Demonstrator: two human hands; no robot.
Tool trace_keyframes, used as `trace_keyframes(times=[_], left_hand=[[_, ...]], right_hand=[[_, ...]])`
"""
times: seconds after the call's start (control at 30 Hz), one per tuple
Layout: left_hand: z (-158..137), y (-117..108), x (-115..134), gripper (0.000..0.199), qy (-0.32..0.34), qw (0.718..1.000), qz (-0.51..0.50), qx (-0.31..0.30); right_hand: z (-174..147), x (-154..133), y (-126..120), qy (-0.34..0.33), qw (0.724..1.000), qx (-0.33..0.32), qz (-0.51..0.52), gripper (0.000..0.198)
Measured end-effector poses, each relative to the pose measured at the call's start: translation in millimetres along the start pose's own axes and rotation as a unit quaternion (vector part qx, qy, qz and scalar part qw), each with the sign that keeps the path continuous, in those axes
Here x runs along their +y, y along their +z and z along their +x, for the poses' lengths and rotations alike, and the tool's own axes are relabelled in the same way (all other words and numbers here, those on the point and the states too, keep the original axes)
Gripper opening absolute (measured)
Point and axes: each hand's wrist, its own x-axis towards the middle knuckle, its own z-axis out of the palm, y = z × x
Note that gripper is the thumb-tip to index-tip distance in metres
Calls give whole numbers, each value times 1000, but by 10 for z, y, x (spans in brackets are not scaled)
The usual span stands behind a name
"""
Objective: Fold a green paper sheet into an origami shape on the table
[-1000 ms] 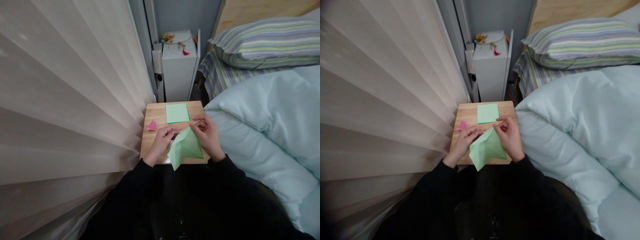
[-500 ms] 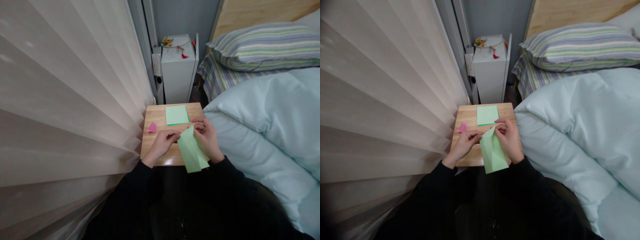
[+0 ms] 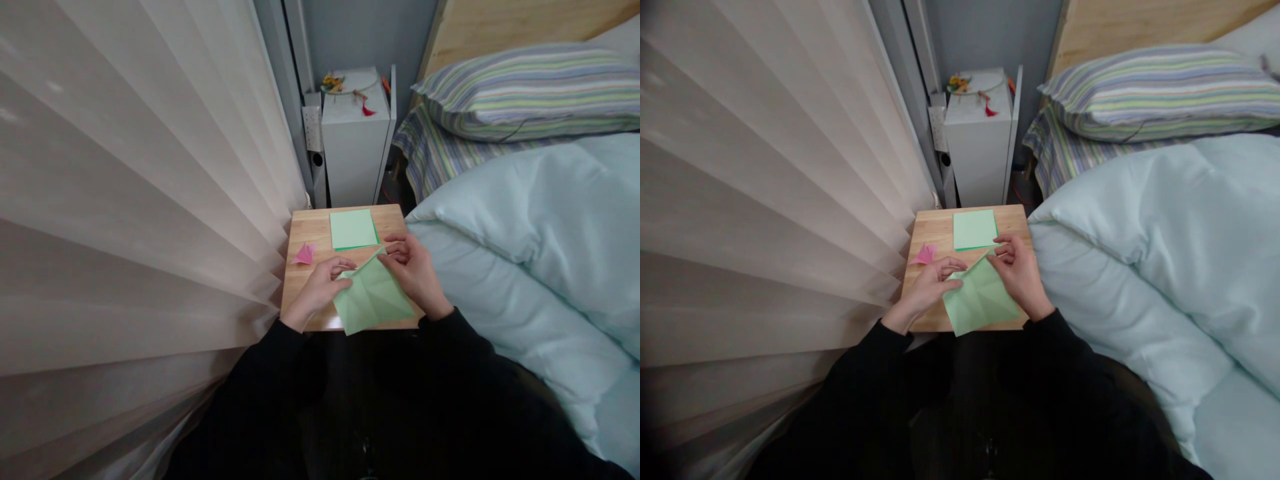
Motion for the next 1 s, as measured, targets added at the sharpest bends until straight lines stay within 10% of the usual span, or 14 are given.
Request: trace_keyframes(times=[0.3,0.47,0.6,0.73,1.0], left_hand=[[45,-69,-196,19,-69,979,-146,126],[11,-142,-405,6,-41,988,103,107],[-64,-47,-449,21,113,889,411,165],[-68,203,-548,24,216,821,528,-7],[-81,372,-1010,67,82,765,639,0]], right_hand=[[16,255,-160,193,957,-211,42,51],[118,679,-170,182,948,-202,-167,46],[182,873,-77,66,910,-244,-328,48],[194,900,28,14,894,-259,-364,51],[219,983,44,63,881,-145,-446,42]])
